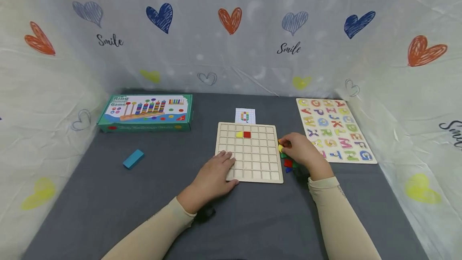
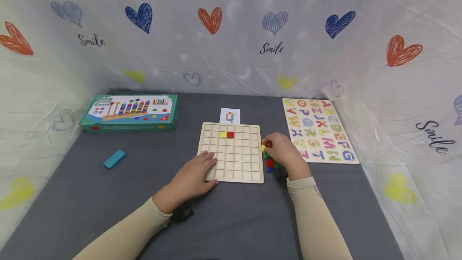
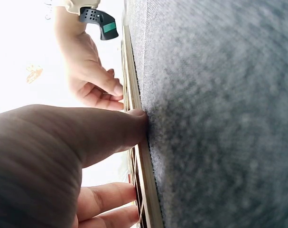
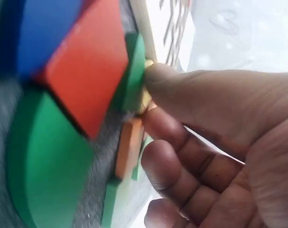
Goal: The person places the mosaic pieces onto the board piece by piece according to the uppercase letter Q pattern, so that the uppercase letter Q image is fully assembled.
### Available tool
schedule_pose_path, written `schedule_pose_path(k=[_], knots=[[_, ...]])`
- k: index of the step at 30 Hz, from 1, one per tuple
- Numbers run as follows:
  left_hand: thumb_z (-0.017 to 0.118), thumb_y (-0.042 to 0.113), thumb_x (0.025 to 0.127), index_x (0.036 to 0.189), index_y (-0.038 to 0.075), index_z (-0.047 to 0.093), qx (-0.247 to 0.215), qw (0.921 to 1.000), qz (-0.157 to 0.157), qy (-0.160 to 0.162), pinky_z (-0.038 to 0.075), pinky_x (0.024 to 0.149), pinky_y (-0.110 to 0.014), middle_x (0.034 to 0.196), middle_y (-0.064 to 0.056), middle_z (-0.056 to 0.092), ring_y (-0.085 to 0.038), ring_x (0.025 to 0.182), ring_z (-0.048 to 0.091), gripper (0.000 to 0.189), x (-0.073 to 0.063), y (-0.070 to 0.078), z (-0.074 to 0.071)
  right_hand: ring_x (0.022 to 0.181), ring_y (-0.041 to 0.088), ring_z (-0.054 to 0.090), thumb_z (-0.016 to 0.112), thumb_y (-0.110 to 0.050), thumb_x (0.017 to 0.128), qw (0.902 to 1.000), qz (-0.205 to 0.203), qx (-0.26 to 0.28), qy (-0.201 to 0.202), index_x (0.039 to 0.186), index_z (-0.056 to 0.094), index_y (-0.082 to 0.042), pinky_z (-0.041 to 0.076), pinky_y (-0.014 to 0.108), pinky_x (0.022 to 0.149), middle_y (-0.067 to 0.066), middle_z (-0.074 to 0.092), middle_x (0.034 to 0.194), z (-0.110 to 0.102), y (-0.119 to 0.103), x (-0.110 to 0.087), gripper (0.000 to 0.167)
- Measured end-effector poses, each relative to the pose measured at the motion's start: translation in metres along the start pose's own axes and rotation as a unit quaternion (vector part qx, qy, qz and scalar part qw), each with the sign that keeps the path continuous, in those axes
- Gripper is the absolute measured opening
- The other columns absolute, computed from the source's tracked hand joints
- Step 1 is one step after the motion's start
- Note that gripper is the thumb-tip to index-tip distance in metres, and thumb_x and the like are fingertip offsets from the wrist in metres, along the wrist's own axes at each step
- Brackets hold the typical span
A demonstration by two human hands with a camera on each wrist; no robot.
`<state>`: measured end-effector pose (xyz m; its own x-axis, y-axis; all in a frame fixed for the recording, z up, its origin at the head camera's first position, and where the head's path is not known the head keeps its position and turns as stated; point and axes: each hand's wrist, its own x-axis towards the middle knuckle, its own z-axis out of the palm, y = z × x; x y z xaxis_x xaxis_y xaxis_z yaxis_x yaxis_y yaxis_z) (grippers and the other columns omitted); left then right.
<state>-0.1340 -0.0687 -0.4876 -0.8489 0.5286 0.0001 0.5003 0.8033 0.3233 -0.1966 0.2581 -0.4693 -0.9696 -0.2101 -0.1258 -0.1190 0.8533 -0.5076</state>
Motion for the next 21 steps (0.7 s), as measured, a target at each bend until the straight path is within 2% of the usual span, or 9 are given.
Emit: schedule_pose_path(k=[10, 15, 21], knots=[[0.082, 0.046, 0.096, 0.155, 0.007, 0.061, 0.011, 0.9999, -0.007, -0.009, 0.039, 0.131, -0.051, 0.166, -0.012, 0.053, -0.033, 0.161, 0.043, 0.074, 0.000, 0.001, -0.002, 0.098, 0.030, 0.069, 0.076, -0.010, 0.102, 0.9983, 0.027, -0.051, 0.009, 0.127, 0.075, -0.001, 0.060, 0.052, 0.091, 0.017, 0.075, 0.114, 0.005, -0.016, -0.001, 0.027], [0.081, 0.046, 0.097, 0.155, 0.007, 0.061, 0.013, 0.9999, -0.007, -0.007, 0.038, 0.131, -0.050, 0.167, -0.011, 0.053, -0.033, 0.161, 0.042, 0.073, 0.000, 0.001, -0.001, 0.098, 0.030, 0.065, 0.075, -0.008, 0.101, 0.9981, 0.048, -0.039, 0.008, 0.127, 0.072, 0.000, 0.059, 0.051, 0.090, 0.017, 0.072, 0.112, 0.005, -0.020, -0.001, 0.027], [0.082, 0.045, 0.096, 0.155, 0.008, 0.061, 0.012, 0.9999, -0.007, -0.004, 0.038, 0.131, -0.051, 0.167, -0.011, 0.053, -0.033, 0.161, 0.042, 0.073, 0.000, 0.000, 0.000, 0.089, 0.027, 0.058, 0.072, -0.005, 0.102, 0.9990, 0.042, -0.008, 0.012, 0.125, 0.071, 0.000, 0.050, 0.041, 0.080, 0.011, 0.063, 0.098, 0.006, -0.019, 0.000, 0.024]])
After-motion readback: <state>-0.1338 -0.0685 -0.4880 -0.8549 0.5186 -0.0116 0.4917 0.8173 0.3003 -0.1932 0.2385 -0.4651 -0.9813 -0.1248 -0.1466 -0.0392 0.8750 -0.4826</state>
